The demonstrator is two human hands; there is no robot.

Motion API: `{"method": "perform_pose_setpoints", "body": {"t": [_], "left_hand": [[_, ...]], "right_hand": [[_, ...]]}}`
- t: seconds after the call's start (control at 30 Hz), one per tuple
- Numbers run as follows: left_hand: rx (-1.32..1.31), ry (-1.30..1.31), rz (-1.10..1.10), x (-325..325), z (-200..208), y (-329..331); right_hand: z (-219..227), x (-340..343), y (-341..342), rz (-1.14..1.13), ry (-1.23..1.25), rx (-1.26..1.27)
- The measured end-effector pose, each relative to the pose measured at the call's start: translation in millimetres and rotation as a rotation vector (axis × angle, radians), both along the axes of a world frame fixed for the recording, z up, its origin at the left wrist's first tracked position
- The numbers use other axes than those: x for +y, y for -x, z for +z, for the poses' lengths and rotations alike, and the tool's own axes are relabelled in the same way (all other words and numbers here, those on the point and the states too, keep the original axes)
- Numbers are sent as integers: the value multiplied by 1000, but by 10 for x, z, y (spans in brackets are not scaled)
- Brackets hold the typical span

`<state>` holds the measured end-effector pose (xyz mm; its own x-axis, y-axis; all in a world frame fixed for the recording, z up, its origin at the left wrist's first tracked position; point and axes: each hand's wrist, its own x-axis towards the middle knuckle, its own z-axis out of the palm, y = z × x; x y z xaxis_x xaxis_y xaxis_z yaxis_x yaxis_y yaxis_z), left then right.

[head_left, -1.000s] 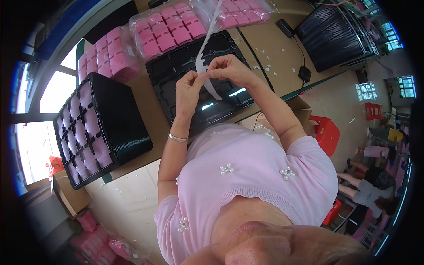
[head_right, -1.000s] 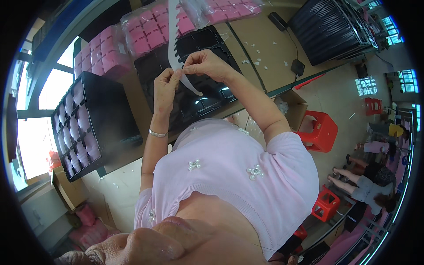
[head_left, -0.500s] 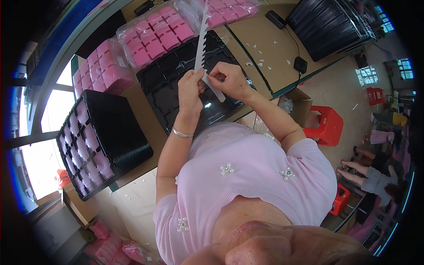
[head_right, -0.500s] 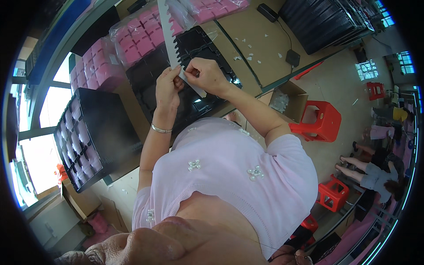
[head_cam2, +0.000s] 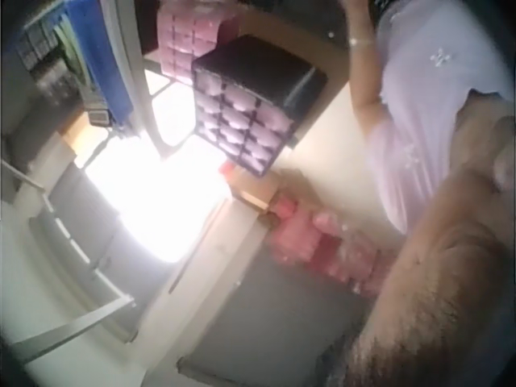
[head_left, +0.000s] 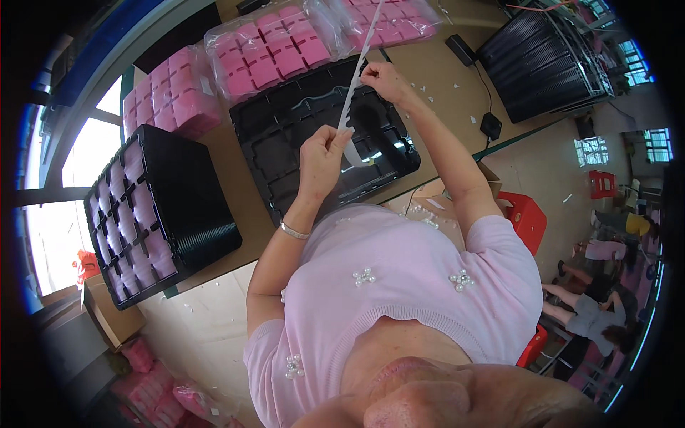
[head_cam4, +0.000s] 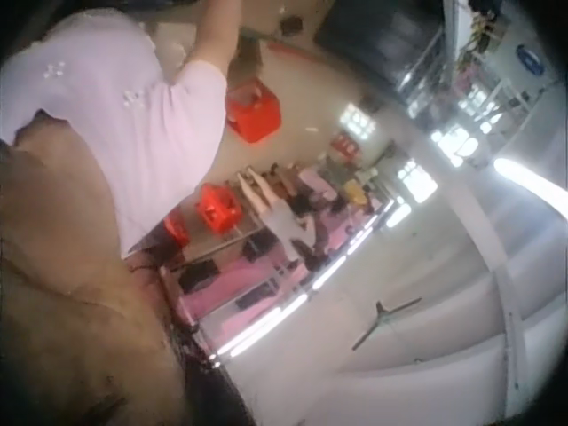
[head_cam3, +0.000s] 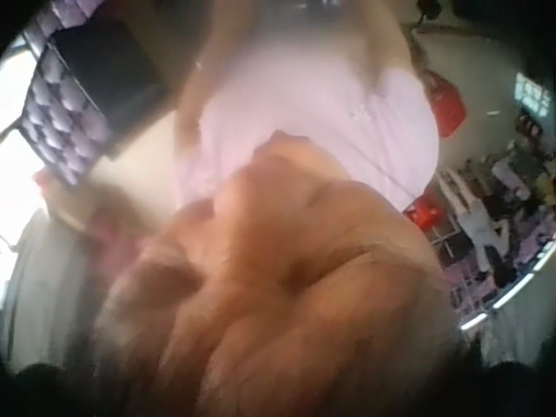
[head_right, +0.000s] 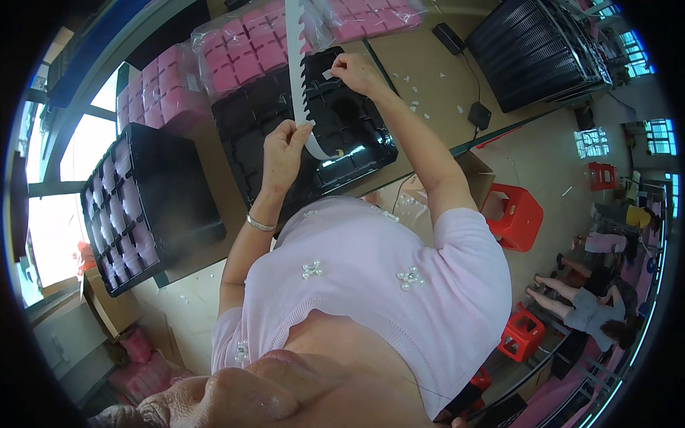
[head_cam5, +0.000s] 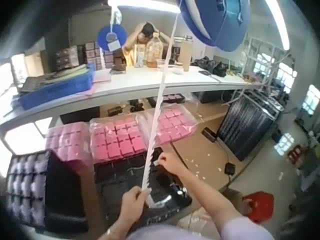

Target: The person applies adhesive strips onto black plastic trays, places pink foam inserts into the trays, and stacks the assembled trays onto a pile.

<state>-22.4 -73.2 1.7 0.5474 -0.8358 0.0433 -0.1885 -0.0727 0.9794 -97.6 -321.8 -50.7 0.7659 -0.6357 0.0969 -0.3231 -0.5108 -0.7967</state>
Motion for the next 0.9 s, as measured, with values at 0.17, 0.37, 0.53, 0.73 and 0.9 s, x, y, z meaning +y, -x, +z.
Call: {"method": "perform_pose_setpoints", "body": {"t": [0.17,0.37,0.53,0.73,0.9], "left_hand": [[-1,-31,-125,136,205,238],[18,-4,-86,201,137,203],[43,-9,-68,214,71,165],[40,16,-111,186,4,199],[65,-2,-126,181,46,170]], "right_hand": [[-639,-800,-313,30,279,211],[-744,-669,-655,129,528,339],[-708,-620,-738,101,600,414],[-723,-639,-791,40,554,576],[-650,-639,-842,10,526,643]]}}
